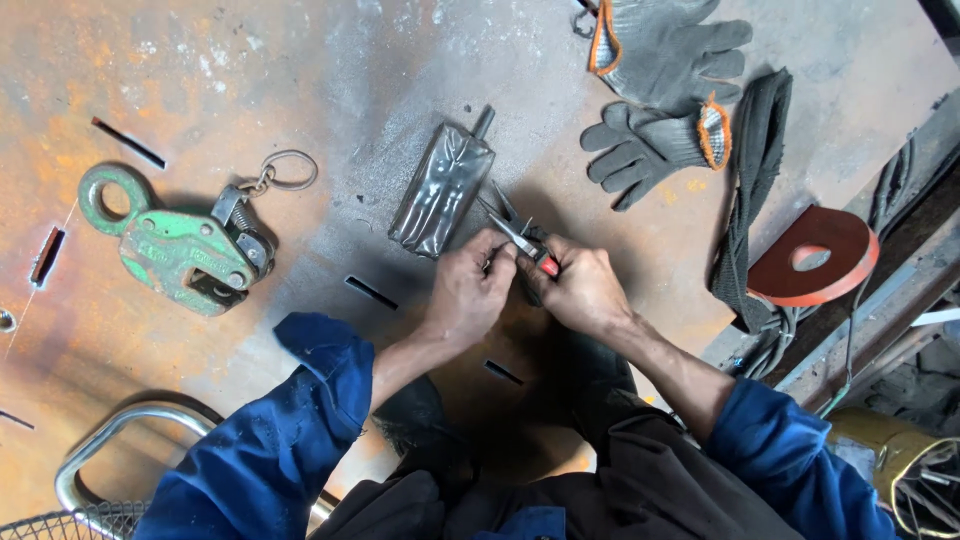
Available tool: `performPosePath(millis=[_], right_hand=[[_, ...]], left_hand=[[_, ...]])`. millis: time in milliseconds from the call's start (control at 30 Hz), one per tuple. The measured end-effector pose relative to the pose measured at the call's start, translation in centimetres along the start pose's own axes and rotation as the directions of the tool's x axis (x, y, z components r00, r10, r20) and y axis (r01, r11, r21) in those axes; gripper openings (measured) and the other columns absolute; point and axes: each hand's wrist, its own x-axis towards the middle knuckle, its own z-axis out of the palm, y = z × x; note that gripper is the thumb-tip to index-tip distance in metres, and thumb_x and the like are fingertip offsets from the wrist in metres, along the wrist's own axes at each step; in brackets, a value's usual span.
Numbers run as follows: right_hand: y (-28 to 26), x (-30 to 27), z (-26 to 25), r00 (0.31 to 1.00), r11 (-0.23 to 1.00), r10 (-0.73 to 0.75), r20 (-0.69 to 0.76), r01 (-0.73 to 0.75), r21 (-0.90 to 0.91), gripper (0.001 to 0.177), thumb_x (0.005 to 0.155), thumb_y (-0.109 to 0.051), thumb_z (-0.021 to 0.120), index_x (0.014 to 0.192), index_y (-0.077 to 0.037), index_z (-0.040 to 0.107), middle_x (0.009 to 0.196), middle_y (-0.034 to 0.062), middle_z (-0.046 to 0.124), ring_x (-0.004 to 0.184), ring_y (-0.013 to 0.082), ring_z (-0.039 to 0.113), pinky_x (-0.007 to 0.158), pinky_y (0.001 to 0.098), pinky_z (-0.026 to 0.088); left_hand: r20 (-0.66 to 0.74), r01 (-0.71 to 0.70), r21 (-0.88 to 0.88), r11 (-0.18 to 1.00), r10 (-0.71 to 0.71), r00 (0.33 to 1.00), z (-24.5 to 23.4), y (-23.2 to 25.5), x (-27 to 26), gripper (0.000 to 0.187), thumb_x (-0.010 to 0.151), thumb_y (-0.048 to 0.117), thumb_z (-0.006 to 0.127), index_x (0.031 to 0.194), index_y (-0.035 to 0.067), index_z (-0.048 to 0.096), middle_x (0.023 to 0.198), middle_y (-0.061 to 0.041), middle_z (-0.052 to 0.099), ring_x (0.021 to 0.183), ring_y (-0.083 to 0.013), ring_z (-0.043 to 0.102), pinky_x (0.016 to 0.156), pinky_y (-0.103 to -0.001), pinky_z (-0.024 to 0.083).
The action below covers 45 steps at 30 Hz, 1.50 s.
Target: Manipulating and attaching a thin electrical wire to a metal component using pliers.
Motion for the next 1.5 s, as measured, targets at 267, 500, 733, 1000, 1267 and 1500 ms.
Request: performPosePath(millis=[267, 500, 733, 1000, 1267, 1500], right_hand=[[0.9, -0.3, 0.6, 0.995, 0.996, 0.087, 0.055, -0.087, -0.007, 0.027, 0.094, -0.026, 0.074, 0.093, 0.0, 0.066, 0.07, 0.016, 0.066, 0.062, 0.0196, 0.062, 0.065, 0.0418, 0.054], [1.8, -1.4, 0.8, 0.997, 0.997, 0.046, 0.062, -0.05, 0.066, 0.028, 0.092, -0.026, 0.074, 0.084, -0.002, 0.064, 0.066, 0.0159, 0.063, 0.061, 0.0221, 0.058, 0.062, 0.0416, 0.052], [1.7, -1.2, 0.1, 0.994, 0.994, 0.1, 0.049, -0.098, -0.048, 0.03, 0.091, -0.03, 0.075, 0.082, -0.003, 0.065, 0.064, 0.0171, 0.064, 0.057, 0.0252, 0.063, 0.062, 0.0432, 0.051], [5.0, -2.2, 1.6, 0.974, 0.99, 0.09, 0.206, -0.11, 0.089, 0.026, 0.09, -0.029, 0.071, 0.09, -0.003, 0.069, 0.074, 0.0147, 0.067, 0.068, 0.0164, 0.063, 0.068, 0.0388, 0.054], [3.6, -5.2, -0.4, 0.911, 0.987, 0.123, 0.394, -0.153, 0.047, 0.024, 0.093, -0.026, 0.066, 0.091, -0.002, 0.067, 0.071, 0.0117, 0.066, 0.069, 0.018, 0.059, 0.069, 0.0362, 0.051], [17.0, -10.8, -2.3, 0.833, 0.873, 0.449, 0.323, -0.486, 0.042, 0.025, 0.09, -0.032, 0.074, 0.094, -0.007, 0.073, 0.068, 0.0057, 0.064, 0.066, 0.0141, 0.056, 0.064, 0.0371, 0.049]], left_hand=[[-0.048, -0.023, 0.065, 0.998, 0.026, 0.999, 0.7, -1.5, -0.5, 0.011, 0.1, 0.012, 0.062, 0.1, 0.002, 0.066, 0.064, -0.015, 0.063, 0.055, -0.0295, 0.063, 0.052, -0.041, 0.048], [0.062, -0.157, 0.167, 0.973, 0.148, 0.987, -0.4, 0.7, -1.4, 0.014, 0.099, 0.015, 0.063, 0.099, 0.001, 0.066, 0.065, -0.017, 0.06, 0.052, -0.0203, 0.057, 0.05, -0.039, 0.045], [0.182, 0.003, 0.256, 0.967, -0.051, 0.982, -1.8, -1.1, -1.0, 0.024, 0.102, 0.021, 0.065, 0.093, -0.002, 0.065, 0.067, -0.02, 0.056, 0.057, -0.0279, 0.053, 0.057, -0.041, 0.046], [0.23, -0.464, 0.019, 0.886, 0.448, 0.864, -2.4, 2.4, -2.9, 0.028, 0.107, 0.028, 0.061, 0.098, 0.002, 0.066, 0.115, -0.015, 0.066, 0.103, -0.0272, 0.068, 0.085, -0.035, 0.055], [0.635, 0.402, -0.27, 0.875, -0.153, 0.758, -1.9, 0.1, -5.8, 0.031, 0.104, 0.036, 0.047, 0.096, 0.008, 0.058, 0.076, 0.002, 0.056, 0.064, -0.0107, 0.067, 0.06, -0.027, 0.055], [0.238, 0.459, -0.595, 0.66, -0.401, 0.885, -12.2, -2.2, -9.8, 0.039, 0.108, 0.036, 0.052, 0.079, 0.012, 0.048, 0.062, 0.001, 0.038, 0.047, -0.0114, 0.034, 0.044, -0.029, 0.029]])
